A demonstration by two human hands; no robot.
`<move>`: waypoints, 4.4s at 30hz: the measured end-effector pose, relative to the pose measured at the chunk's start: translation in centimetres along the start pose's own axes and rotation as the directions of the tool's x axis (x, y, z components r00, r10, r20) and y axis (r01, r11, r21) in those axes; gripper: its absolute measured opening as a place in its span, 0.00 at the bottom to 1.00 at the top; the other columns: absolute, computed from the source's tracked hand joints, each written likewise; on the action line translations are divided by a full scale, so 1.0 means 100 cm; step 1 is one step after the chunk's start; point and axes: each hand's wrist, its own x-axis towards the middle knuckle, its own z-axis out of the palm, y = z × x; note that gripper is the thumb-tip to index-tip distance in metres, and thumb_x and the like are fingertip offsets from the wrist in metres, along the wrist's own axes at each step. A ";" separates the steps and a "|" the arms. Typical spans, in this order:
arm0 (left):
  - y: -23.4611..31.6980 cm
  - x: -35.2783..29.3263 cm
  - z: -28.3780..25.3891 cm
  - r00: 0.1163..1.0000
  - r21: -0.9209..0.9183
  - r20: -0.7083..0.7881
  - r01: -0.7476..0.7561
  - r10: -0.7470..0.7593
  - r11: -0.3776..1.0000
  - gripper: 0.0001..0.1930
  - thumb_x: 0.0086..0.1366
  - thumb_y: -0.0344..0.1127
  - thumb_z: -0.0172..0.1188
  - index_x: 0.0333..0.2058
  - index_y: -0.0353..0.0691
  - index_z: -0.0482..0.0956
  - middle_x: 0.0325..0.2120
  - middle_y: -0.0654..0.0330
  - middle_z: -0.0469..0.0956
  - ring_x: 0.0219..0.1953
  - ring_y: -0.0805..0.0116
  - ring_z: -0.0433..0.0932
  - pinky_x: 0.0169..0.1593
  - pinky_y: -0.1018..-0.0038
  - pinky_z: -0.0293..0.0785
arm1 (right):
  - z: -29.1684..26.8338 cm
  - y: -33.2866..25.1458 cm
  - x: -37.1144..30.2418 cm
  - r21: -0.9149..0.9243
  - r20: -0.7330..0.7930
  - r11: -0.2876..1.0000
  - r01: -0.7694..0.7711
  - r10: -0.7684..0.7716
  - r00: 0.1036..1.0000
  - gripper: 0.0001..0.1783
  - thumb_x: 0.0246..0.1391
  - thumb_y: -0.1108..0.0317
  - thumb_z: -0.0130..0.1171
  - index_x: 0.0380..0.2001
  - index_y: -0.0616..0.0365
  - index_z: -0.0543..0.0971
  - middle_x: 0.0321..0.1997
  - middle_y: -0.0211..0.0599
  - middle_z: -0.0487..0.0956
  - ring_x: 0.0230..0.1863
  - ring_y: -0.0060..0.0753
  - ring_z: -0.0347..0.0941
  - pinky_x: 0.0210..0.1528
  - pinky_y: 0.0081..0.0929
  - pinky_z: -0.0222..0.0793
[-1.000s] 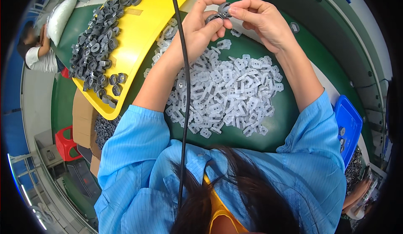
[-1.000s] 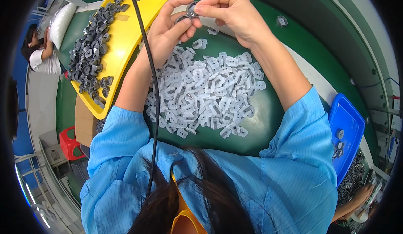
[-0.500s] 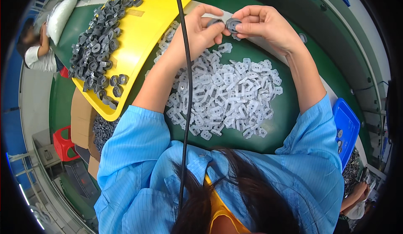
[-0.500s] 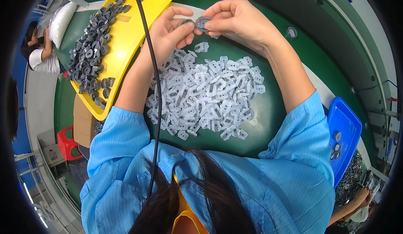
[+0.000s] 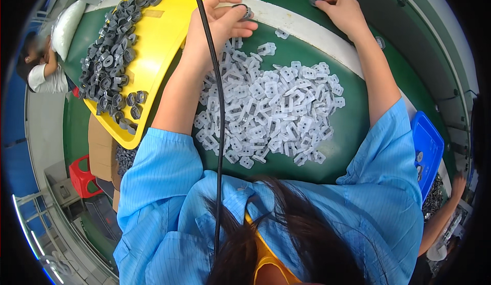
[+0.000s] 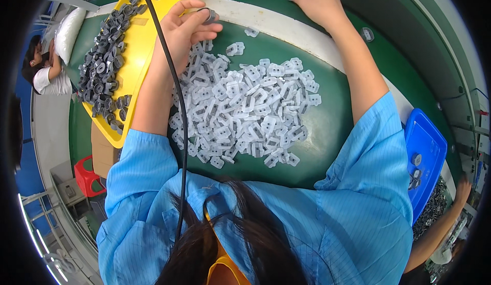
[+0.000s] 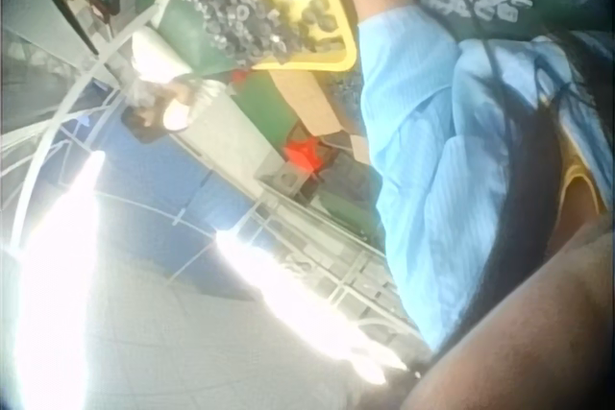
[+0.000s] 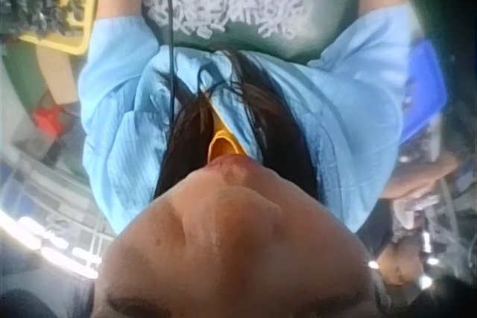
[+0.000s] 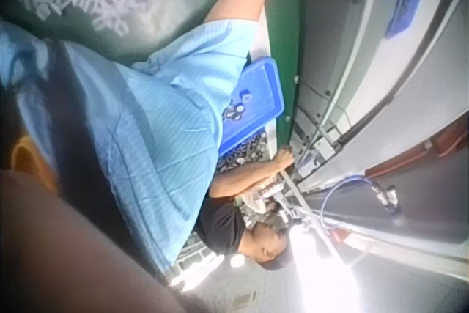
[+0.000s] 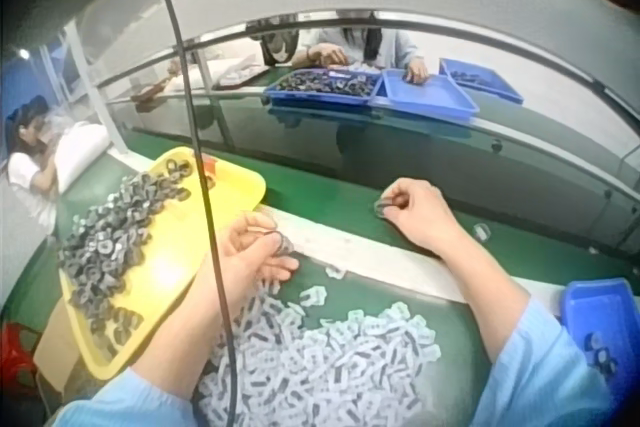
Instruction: Manually assemble gray circular plastic components with white base clips at an industrial workbench.
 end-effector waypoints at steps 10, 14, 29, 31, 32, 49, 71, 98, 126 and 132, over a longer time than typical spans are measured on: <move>-0.013 0.004 -0.001 0.979 0.284 0.126 -0.190 0.160 0.940 0.16 0.57 0.25 0.64 0.45 0.35 0.74 0.37 0.61 0.76 0.37 0.79 0.75 0.40 0.84 0.73 | -0.004 -0.088 -0.039 -0.003 0.304 0.911 0.412 -0.391 0.869 0.13 0.45 0.61 0.64 0.31 0.57 0.80 0.30 0.45 0.79 0.35 0.45 0.76 0.39 0.37 0.71; -0.014 -0.001 0.009 0.958 0.462 0.093 -0.283 0.272 0.840 0.20 0.53 0.24 0.67 0.44 0.32 0.71 0.36 0.59 0.76 0.35 0.80 0.76 0.38 0.85 0.74 | 0.008 -0.093 -0.042 -0.047 0.246 0.951 0.306 -0.285 0.926 0.16 0.40 0.60 0.67 0.23 0.62 0.76 0.21 0.45 0.77 0.25 0.47 0.75 0.30 0.36 0.72; -0.011 -0.004 0.015 0.895 0.398 0.044 -0.423 0.444 0.814 0.17 0.51 0.30 0.67 0.40 0.31 0.76 0.39 0.52 0.73 0.29 0.67 0.82 0.34 0.77 0.79 | 0.001 -0.104 -0.041 0.366 0.036 0.884 0.292 -0.327 0.944 0.09 0.45 0.63 0.67 0.26 0.58 0.82 0.21 0.27 0.76 0.27 0.18 0.68 0.31 0.23 0.65; -0.010 -0.006 0.015 0.880 0.401 0.077 -0.457 0.468 0.794 0.16 0.52 0.29 0.66 0.40 0.31 0.76 0.42 0.52 0.67 0.28 0.69 0.81 0.33 0.77 0.79 | -0.002 -0.102 -0.039 0.465 0.173 0.871 0.158 -0.264 0.949 0.09 0.44 0.64 0.67 0.26 0.58 0.82 0.22 0.27 0.73 0.26 0.20 0.68 0.30 0.22 0.63; -0.009 -0.007 0.016 0.870 0.403 0.090 -0.478 0.485 0.781 0.16 0.52 0.28 0.66 0.40 0.31 0.76 0.43 0.52 0.67 0.28 0.69 0.80 0.33 0.77 0.79 | -0.005 -0.101 -0.037 0.524 0.263 0.851 0.032 -0.197 0.945 0.10 0.43 0.63 0.67 0.25 0.58 0.81 0.23 0.28 0.73 0.27 0.21 0.68 0.30 0.22 0.63; 0.000 -0.013 0.017 0.761 0.429 0.287 -0.646 0.582 0.632 0.17 0.50 0.24 0.68 0.41 0.40 0.80 0.46 0.56 0.66 0.24 0.76 0.74 0.32 0.79 0.73 | -0.025 -0.098 -0.036 0.687 0.635 0.557 -0.467 -0.147 0.759 0.08 0.48 0.72 0.60 0.33 0.65 0.77 0.25 0.31 0.77 0.26 0.17 0.73 0.30 0.14 0.68; 0.045 0.112 -0.142 0.917 0.969 0.174 -0.224 0.359 0.101 0.13 0.54 0.32 0.57 0.39 0.37 0.79 0.38 0.52 0.79 0.41 0.53 0.78 0.47 0.68 0.74 | -0.017 -0.027 -0.003 0.729 0.292 0.600 -0.330 0.163 0.942 0.09 0.48 0.70 0.62 0.34 0.55 0.75 0.28 0.24 0.77 0.31 0.14 0.69 0.37 0.14 0.62; 0.021 0.001 -0.098 0.961 0.898 -0.015 -0.109 0.277 0.426 0.12 0.58 0.32 0.59 0.41 0.37 0.76 0.30 0.50 0.78 0.29 0.54 0.78 0.37 0.67 0.73 | 0.001 -0.015 -0.012 -0.114 -0.148 0.956 0.271 -0.286 0.947 0.15 0.48 0.68 0.59 0.41 0.55 0.78 0.39 0.39 0.77 0.44 0.41 0.72 0.48 0.32 0.68; -0.011 0.011 -0.002 0.996 -0.095 0.082 0.030 -0.022 0.995 0.16 0.64 0.29 0.55 0.50 0.38 0.71 0.29 0.61 0.74 0.32 0.73 0.78 0.40 0.79 0.78 | -0.021 -0.092 -0.038 0.192 0.491 0.978 -0.084 -0.022 0.871 0.10 0.44 0.68 0.63 0.24 0.67 0.78 0.19 0.36 0.78 0.22 0.23 0.76 0.29 0.22 0.72; -0.005 0.011 0.009 0.987 -0.151 0.161 0.008 0.016 0.989 0.20 0.63 0.23 0.49 0.54 0.31 0.63 0.38 0.55 0.74 0.42 0.69 0.77 0.52 0.74 0.75 | -0.018 -0.090 -0.034 0.608 0.254 0.793 -0.035 -0.152 0.955 0.12 0.50 0.69 0.62 0.35 0.66 0.80 0.26 0.33 0.80 0.27 0.17 0.74 0.32 0.16 0.69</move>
